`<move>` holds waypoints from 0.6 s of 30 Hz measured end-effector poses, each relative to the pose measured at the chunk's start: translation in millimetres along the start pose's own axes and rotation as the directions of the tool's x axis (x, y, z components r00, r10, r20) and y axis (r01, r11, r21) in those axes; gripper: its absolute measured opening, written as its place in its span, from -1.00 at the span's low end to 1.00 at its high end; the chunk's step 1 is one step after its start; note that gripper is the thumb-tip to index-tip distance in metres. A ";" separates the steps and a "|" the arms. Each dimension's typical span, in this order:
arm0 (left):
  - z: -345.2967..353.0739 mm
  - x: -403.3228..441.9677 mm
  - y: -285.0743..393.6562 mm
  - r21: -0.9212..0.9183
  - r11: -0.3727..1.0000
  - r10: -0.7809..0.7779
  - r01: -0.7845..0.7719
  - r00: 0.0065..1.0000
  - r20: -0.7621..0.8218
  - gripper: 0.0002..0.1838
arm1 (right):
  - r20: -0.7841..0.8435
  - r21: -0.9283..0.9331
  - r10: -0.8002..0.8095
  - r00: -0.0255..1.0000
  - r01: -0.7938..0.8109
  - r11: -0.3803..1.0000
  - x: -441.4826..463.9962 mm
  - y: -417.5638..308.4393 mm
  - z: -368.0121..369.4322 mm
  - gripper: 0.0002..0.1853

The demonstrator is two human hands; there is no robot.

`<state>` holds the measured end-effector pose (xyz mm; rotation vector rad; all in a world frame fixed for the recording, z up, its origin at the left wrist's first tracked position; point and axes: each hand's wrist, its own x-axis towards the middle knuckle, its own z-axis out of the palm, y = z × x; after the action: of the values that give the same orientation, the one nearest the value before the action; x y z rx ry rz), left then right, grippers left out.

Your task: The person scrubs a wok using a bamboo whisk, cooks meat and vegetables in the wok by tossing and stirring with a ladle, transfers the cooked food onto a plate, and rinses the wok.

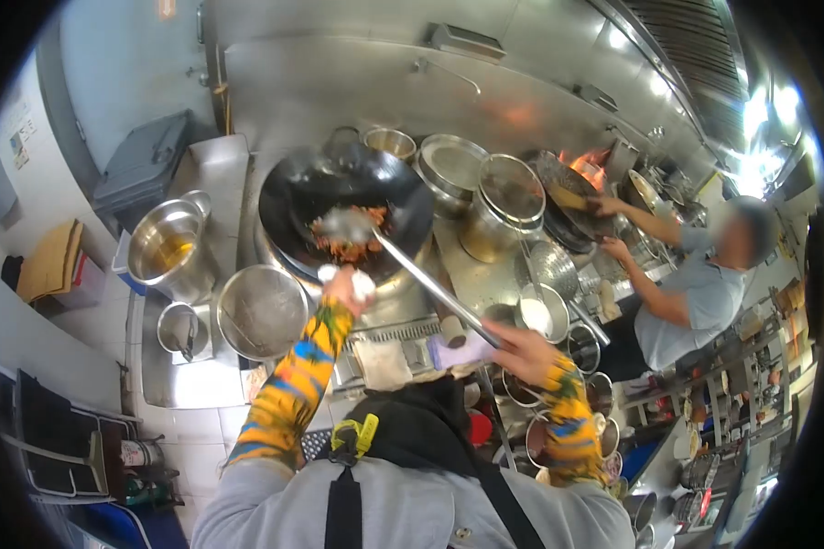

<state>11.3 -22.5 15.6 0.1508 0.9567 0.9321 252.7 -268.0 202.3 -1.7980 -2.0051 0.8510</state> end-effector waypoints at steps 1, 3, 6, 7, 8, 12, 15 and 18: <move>-17.0 -4.4 -3.1 0.037 0.996 -0.091 0.087 0.989 0.113 -0.82 | 0.044 0.034 -0.015 0.999 0.014 0.999 -26.6 4.2 -18.6 -0.34; -14.1 -37.1 7.5 0.104 0.987 -0.137 0.119 0.972 0.191 -0.82 | 0.088 0.171 -0.105 0.991 0.088 0.981 -63.2 21.8 -46.6 -0.37; -2.0 -38.6 12.2 0.060 0.984 -0.176 0.171 0.979 0.104 -0.83 | 0.179 0.032 0.112 0.977 -0.119 0.992 -31.7 7.2 -56.7 -0.35; 5.1 -34.1 15.1 0.054 0.989 -0.145 0.140 0.982 0.117 -0.82 | 0.164 -0.044 -0.040 0.986 0.047 0.998 -4.6 17.8 -49.3 -0.31; 9.0 -27.9 14.4 0.042 0.993 -0.111 0.106 0.985 0.130 -0.81 | 0.124 -0.127 -0.063 0.990 0.079 0.989 22.8 16.4 -39.6 -0.30; -35.4 -13.3 -36.0 0.034 0.995 -0.103 0.098 0.975 0.196 -0.81 | -0.097 -0.245 -0.294 0.951 0.263 0.933 103.1 51.3 15.6 -0.30; -68.5 -0.3 -60.3 0.051 0.996 -0.084 0.074 0.964 0.254 -0.81 | -0.152 -0.257 -0.153 0.976 0.111 0.960 89.1 29.9 20.6 -0.31; -46.2 -39.4 -30.8 0.779 -0.283 0.394 -0.560 0.672 0.626 -0.62 | -0.122 -0.061 -0.085 0.989 0.078 0.995 60.4 23.1 11.7 -0.33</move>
<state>-13.9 -83.2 -2.2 2.1208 1.3166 0.6974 254.2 -210.9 169.9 -1.7394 -2.0254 0.6485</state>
